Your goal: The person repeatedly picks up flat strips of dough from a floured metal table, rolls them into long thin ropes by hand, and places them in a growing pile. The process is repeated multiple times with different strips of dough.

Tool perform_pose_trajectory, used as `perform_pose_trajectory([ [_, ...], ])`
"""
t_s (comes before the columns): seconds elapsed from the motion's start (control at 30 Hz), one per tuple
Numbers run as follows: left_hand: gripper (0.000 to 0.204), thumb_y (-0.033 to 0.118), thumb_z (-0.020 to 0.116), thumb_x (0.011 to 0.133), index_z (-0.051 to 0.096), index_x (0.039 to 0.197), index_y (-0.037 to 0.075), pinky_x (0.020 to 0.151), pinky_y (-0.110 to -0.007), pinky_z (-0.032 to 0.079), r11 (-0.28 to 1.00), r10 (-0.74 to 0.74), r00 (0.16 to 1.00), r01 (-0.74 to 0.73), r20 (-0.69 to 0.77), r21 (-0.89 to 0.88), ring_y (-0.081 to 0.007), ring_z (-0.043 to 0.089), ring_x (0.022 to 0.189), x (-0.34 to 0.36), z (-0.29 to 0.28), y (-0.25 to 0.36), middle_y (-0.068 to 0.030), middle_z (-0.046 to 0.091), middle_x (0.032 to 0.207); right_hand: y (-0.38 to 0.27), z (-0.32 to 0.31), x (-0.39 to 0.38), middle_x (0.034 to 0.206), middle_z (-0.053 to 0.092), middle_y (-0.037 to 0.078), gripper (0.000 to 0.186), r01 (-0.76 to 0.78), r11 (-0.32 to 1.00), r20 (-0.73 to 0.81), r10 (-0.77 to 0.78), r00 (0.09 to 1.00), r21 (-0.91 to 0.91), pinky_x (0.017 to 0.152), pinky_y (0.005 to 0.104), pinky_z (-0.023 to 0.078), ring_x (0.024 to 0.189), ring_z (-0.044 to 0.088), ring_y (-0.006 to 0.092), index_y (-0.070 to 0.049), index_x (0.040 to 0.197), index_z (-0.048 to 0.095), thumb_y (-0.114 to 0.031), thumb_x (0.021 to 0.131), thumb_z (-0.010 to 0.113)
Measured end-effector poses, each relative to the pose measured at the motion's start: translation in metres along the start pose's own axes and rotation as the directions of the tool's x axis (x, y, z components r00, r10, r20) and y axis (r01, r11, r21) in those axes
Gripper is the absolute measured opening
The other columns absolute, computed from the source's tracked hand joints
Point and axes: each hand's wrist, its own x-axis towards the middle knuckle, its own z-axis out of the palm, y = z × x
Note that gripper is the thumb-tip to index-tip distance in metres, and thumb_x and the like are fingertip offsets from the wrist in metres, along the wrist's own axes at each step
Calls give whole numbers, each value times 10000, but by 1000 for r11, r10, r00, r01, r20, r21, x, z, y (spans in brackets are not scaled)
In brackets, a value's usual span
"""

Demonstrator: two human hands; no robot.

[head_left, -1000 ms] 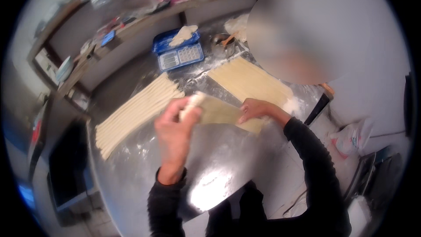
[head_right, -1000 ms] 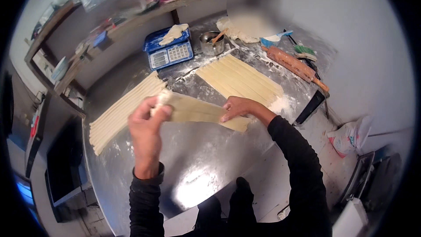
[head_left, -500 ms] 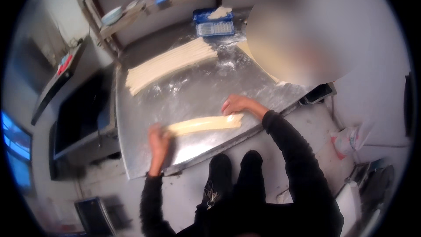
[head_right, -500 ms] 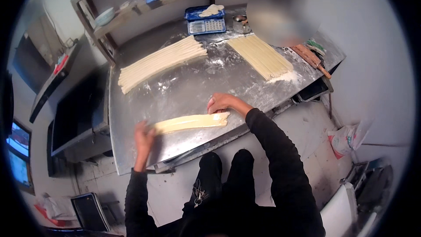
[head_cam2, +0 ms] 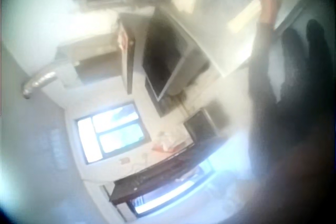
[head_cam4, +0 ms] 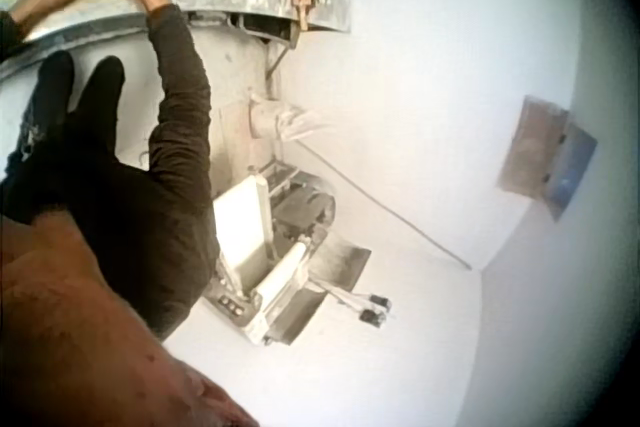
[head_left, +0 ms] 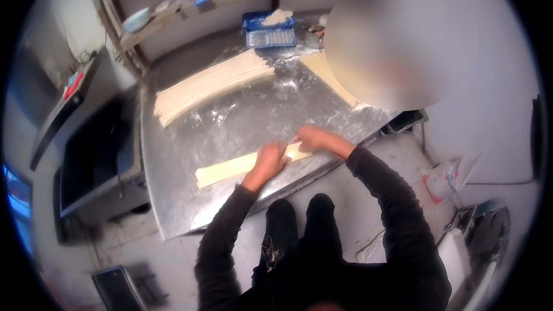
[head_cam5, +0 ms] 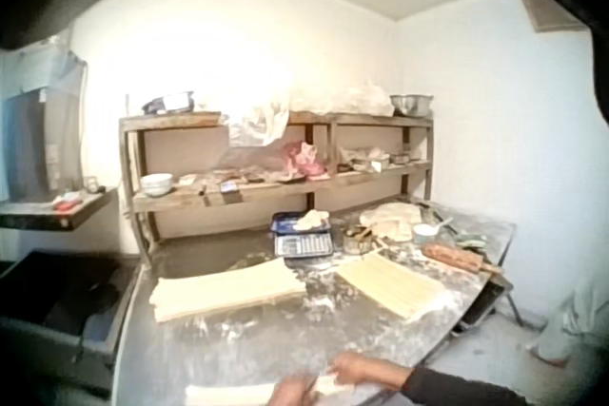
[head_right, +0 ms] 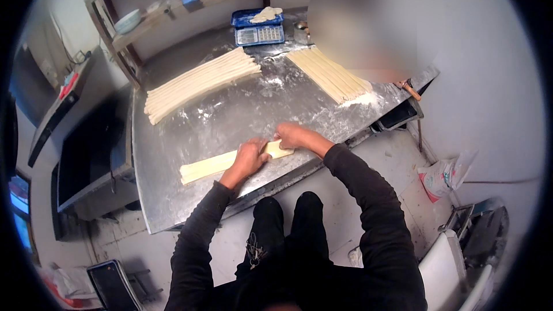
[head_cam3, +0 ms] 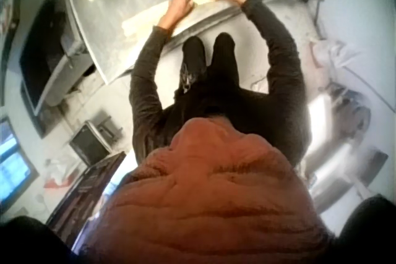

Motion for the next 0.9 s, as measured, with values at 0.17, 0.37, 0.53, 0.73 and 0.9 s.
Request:
perform_pose_trajectory([
  [0.17,257,131,747,815,656,1019,4,819,-515,518,985,-19,998,30,-63,170,-418,614,1002,11,13,2,-211,616,1012,-25,2,-22,884,739,204,239,82,956,-169,-133,977,-283,799,500,550,936,712,405,-71,971,781,-76,748,695],
  [0.37,206,81,717,806,611,968,12,754,-489,508,964,218,967,-194,-129,180,-398,609,925,-4,3,23,-188,587,957,-15,65,-61,1147,693,209,382,110,851,-497,-399,771,-513,1018,518,465,1166,638,364,13,1191,657,-85,825,607],
  [0.53,265,105,763,783,613,985,22,785,-479,513,951,229,973,-215,-37,223,-392,616,955,-13,9,11,-178,593,993,-26,83,-84,1342,595,249,468,113,858,-560,-421,714,-502,1100,511,406,1296,548,376,47,1308,577,-75,857,584],
  [0.73,228,101,753,798,601,947,19,794,-506,496,977,158,985,-146,-71,155,-395,592,914,-29,-21,3,-169,576,957,-53,69,-78,1449,539,269,544,66,970,-380,-153,912,-233,1140,535,355,1367,505,382,64,1408,500,-73,885,565],
  [0.9,241,131,759,805,599,934,6,766,-494,495,961,216,972,-195,-90,196,-384,596,884,-39,-30,-3,-176,575,952,-50,90,-56,1455,553,227,541,143,950,-467,-263,844,-278,1167,524,337,1410,473,356,35,1431,507,-86,906,560],
])
